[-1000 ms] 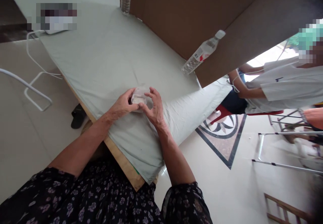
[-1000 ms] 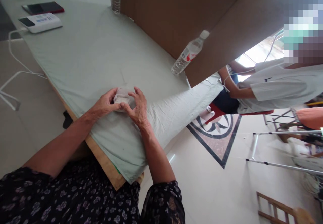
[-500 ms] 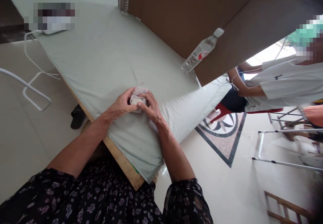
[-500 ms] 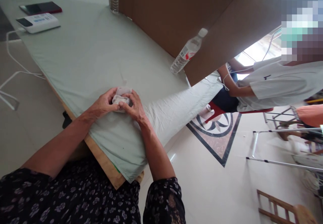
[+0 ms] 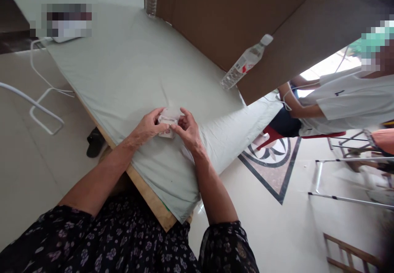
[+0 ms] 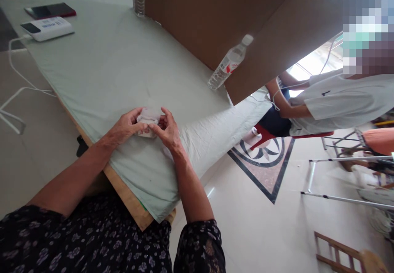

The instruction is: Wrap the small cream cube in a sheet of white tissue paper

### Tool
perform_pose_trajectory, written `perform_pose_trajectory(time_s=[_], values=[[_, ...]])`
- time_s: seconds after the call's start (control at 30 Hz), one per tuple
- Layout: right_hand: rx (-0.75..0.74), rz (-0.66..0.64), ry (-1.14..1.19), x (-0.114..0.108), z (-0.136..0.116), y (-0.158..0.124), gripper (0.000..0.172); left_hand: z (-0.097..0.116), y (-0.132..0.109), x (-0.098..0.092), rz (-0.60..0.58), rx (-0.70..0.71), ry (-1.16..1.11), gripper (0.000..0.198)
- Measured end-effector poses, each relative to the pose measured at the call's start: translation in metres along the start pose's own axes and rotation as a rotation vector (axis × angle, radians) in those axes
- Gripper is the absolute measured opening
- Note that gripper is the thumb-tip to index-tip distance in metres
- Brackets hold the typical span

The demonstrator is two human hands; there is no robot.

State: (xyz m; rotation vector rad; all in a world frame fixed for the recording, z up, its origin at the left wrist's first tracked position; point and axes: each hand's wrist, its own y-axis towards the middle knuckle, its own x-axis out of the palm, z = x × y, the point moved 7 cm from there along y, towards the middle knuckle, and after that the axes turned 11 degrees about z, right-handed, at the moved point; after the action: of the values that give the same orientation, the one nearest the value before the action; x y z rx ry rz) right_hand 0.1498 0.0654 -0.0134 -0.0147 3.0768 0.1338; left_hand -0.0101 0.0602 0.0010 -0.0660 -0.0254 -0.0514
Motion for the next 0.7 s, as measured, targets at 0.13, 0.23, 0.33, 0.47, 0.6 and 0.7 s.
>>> perform_pose_trajectory(time_s=[0.13,0.23,0.33,0.47,0.6,0.7], values=[[0.070,0.044,0.012,0.0024,0.0035,-0.0023,0.101,-0.0045,0.0009,-0.0046,0.034,-0.031,0.010,0.087],[0.089,0.055,-0.013,0.0040,0.0040,-0.0048,0.098,-0.0065,0.0017,-0.0048,0.025,-0.063,-0.002,0.093],[0.070,0.069,-0.041,0.0042,0.0034,-0.0053,0.090,-0.0072,0.0027,-0.0058,0.041,-0.061,0.005,0.091],[0.057,0.074,-0.034,0.0047,0.0060,-0.0041,0.086,-0.0082,0.0039,-0.0068,0.045,-0.016,0.009,0.088],[0.048,0.096,-0.061,0.0035,0.0076,-0.0048,0.081,-0.0094,0.0038,-0.0081,0.042,0.023,0.037,0.089],[0.021,0.105,-0.126,0.0020,0.0053,-0.0068,0.075,-0.0093,0.0036,-0.0114,0.087,0.059,0.143,0.090]])
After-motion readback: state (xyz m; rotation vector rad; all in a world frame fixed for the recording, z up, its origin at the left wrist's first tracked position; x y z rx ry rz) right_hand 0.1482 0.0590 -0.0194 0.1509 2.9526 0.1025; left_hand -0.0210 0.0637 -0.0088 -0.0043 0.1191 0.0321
